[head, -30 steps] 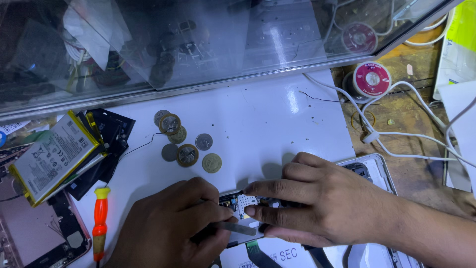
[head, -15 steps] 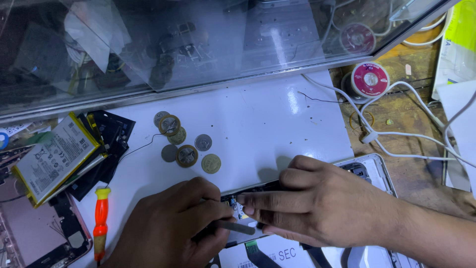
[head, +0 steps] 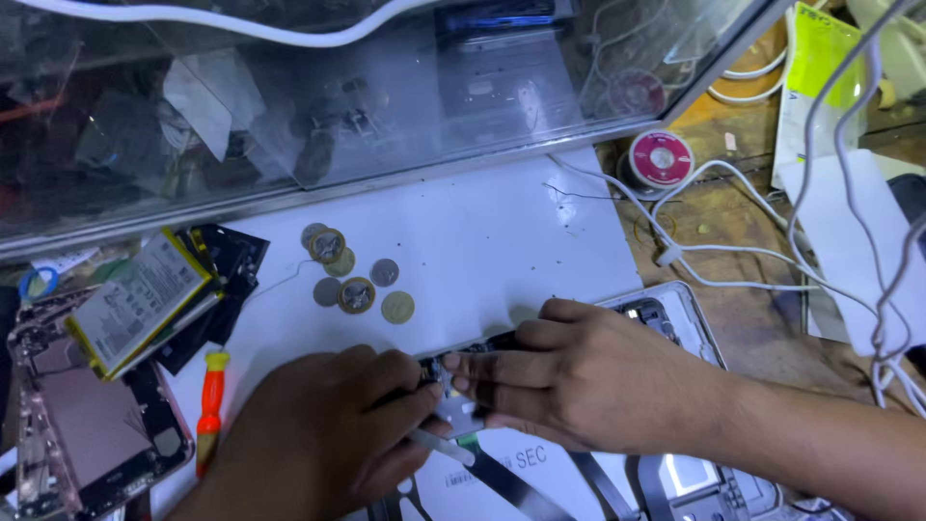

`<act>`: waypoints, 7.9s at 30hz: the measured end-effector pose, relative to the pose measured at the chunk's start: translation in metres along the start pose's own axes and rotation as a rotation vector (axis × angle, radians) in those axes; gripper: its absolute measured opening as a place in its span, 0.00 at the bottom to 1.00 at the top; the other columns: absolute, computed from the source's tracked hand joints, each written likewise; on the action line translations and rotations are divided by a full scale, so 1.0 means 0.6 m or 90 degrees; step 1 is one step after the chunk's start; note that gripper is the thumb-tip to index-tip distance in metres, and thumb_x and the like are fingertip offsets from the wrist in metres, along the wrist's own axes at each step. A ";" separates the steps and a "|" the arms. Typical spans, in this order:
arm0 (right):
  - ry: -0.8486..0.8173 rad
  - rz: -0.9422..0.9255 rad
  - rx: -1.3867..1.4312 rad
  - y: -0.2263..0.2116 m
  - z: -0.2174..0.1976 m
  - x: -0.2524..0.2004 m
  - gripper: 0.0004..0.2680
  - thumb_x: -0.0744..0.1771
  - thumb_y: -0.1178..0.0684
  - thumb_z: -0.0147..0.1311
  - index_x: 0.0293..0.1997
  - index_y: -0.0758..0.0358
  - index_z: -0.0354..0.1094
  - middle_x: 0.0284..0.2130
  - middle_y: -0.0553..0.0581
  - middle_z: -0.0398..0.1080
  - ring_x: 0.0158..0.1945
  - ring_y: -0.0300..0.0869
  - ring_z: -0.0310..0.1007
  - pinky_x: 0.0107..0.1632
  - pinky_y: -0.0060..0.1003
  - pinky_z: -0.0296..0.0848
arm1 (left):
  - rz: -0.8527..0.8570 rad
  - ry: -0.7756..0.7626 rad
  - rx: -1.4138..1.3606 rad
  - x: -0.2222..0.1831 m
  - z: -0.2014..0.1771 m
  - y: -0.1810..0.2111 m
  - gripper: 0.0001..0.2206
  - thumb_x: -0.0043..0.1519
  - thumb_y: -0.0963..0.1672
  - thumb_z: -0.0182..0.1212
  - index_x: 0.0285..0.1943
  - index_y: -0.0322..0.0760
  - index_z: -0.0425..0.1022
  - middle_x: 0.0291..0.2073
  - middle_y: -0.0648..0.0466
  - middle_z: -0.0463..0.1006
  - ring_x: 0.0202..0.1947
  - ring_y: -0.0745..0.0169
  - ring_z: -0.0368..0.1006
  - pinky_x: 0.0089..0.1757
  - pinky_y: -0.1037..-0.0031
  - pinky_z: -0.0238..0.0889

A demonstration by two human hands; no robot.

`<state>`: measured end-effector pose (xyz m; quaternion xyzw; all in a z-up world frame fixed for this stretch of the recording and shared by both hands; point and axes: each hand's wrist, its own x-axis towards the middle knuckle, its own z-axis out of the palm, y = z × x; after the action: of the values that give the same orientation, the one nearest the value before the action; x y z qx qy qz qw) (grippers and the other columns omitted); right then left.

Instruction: The person uses tweezers to carefully place and align a small electronic component onto a circuit board within a disassembled smartphone. They then use a small screwdriver to secure the component and adjust other parts of the internal assembly.

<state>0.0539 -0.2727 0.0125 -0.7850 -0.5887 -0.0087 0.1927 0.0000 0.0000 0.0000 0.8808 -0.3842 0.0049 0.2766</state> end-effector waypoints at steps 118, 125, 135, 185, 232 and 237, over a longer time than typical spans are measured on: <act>0.041 0.103 0.198 0.024 0.007 -0.001 0.20 0.63 0.39 0.66 0.53 0.64 0.74 0.31 0.53 0.67 0.34 0.46 0.74 0.36 0.40 0.74 | -0.108 -0.002 -0.074 0.010 0.026 0.002 0.17 0.51 0.47 0.74 0.49 0.47 0.81 0.50 0.54 0.76 0.44 0.54 0.76 0.39 0.63 0.69; 0.045 0.096 0.194 0.027 0.007 0.002 0.20 0.63 0.40 0.66 0.52 0.65 0.74 0.31 0.53 0.67 0.34 0.46 0.73 0.36 0.40 0.73 | -0.122 -0.020 -0.089 0.012 0.024 0.006 0.17 0.51 0.46 0.72 0.49 0.45 0.80 0.49 0.55 0.76 0.44 0.55 0.76 0.39 0.62 0.68; 0.045 0.089 0.174 0.028 0.010 0.000 0.20 0.64 0.40 0.65 0.53 0.66 0.74 0.31 0.53 0.67 0.34 0.46 0.73 0.35 0.39 0.74 | -0.068 -0.062 -0.010 0.000 0.037 0.004 0.20 0.50 0.46 0.70 0.52 0.42 0.78 0.49 0.53 0.72 0.34 0.58 0.71 0.30 0.63 0.64; 0.038 0.104 0.166 0.027 0.020 -0.001 0.20 0.63 0.38 0.66 0.50 0.65 0.76 0.28 0.52 0.67 0.31 0.44 0.72 0.33 0.38 0.74 | -0.146 0.068 -0.092 0.005 0.039 0.011 0.13 0.58 0.47 0.69 0.49 0.41 0.80 0.48 0.56 0.79 0.39 0.61 0.79 0.38 0.67 0.73; 0.018 0.121 0.174 0.027 0.017 -0.001 0.22 0.63 0.36 0.63 0.53 0.65 0.74 0.32 0.53 0.71 0.36 0.45 0.75 0.38 0.39 0.76 | -0.142 0.093 -0.074 0.011 0.039 0.014 0.09 0.56 0.46 0.70 0.42 0.43 0.82 0.45 0.57 0.80 0.34 0.63 0.79 0.35 0.70 0.72; 0.019 0.117 0.173 0.028 0.017 0.000 0.22 0.63 0.36 0.63 0.53 0.66 0.74 0.32 0.54 0.70 0.36 0.46 0.75 0.38 0.40 0.76 | -0.145 0.087 -0.085 0.011 0.039 0.013 0.09 0.57 0.47 0.71 0.42 0.44 0.82 0.46 0.57 0.80 0.34 0.63 0.78 0.35 0.70 0.71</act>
<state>0.0671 -0.2736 -0.0015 -0.8021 -0.5072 0.0773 0.3057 -0.0051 -0.0200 -0.0145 0.8961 -0.2617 0.0077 0.3585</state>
